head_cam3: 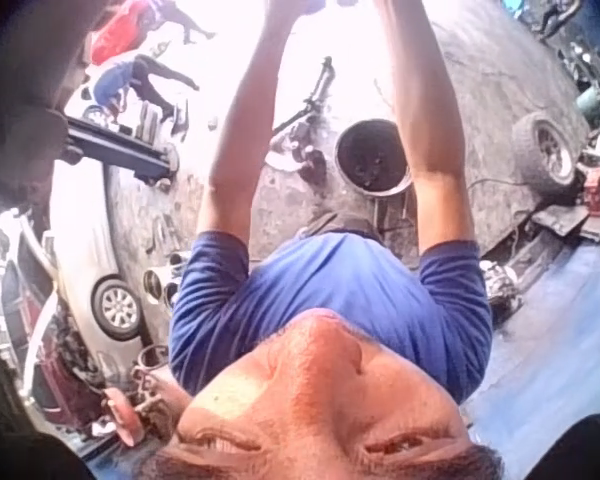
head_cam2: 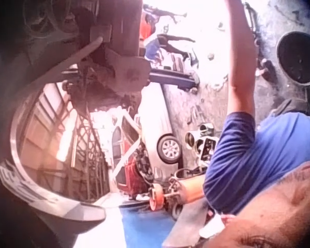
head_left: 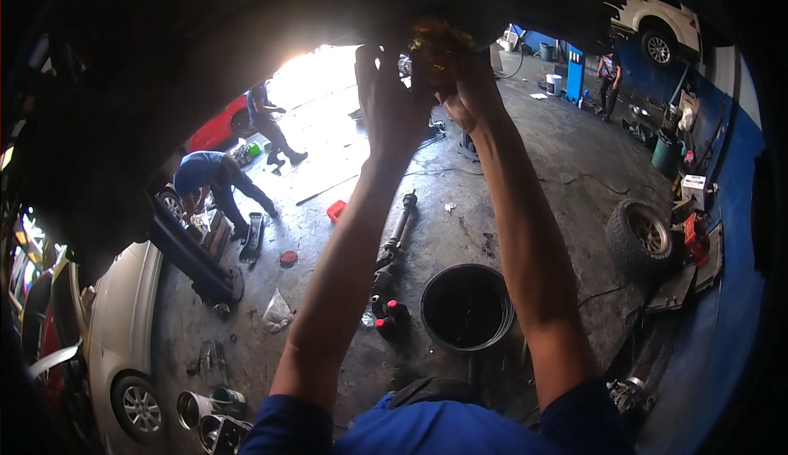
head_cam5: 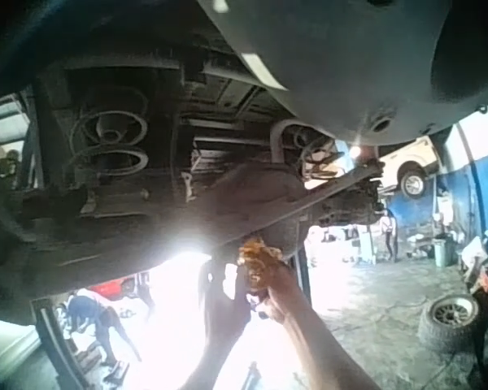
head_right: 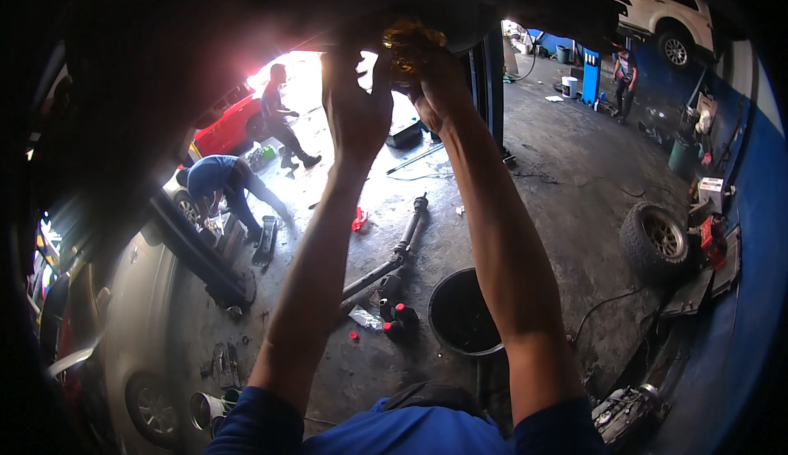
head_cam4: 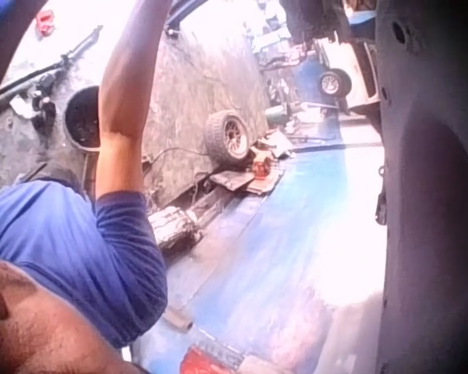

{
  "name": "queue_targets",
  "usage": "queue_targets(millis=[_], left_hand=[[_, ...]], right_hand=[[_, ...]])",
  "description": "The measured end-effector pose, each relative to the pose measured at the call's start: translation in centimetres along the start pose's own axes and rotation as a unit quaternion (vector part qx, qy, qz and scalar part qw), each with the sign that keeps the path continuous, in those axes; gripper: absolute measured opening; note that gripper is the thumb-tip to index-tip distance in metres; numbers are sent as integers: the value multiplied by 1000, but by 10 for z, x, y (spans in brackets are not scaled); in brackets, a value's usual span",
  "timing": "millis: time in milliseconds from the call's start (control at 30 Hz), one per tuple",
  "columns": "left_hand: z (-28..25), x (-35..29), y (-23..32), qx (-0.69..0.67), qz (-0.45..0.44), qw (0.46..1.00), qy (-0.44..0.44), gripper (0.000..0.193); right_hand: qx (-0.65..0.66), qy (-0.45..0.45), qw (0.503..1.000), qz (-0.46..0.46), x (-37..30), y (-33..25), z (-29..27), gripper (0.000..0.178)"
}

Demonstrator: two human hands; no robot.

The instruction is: Pouring automotive fluid from individual bottles into a vehicle from a lifted position underneath.

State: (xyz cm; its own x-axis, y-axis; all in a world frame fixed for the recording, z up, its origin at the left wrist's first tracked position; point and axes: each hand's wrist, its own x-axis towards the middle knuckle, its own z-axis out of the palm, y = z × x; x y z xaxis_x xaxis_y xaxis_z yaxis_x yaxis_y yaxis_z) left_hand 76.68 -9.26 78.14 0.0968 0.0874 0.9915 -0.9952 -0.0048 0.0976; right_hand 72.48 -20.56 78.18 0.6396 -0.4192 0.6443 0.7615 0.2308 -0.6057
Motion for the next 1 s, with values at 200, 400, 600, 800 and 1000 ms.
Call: queue_targets(millis=[200,400,600,800,1000], left_hand=[[-27,-49,15,-4,-70,995,-75,32],[-25,-59,6,25,-103,988,-110,35],[-22,-45,3,23,-107,985,-130,23],[-23,-31,-13,-95,-118,977,-150,18],[-27,-14,-11,-156,-274,923,-219,24]], right_hand=[[94,-106,988,-61,-29,22,1,48],[50,-70,995,-57,-46,24,4,48],[-510,-43,812,-280,-60,19,-6,38],[65,10,992,108,-58,24,-5,57],[95,-119,970,187,-66,21,-2,69]])
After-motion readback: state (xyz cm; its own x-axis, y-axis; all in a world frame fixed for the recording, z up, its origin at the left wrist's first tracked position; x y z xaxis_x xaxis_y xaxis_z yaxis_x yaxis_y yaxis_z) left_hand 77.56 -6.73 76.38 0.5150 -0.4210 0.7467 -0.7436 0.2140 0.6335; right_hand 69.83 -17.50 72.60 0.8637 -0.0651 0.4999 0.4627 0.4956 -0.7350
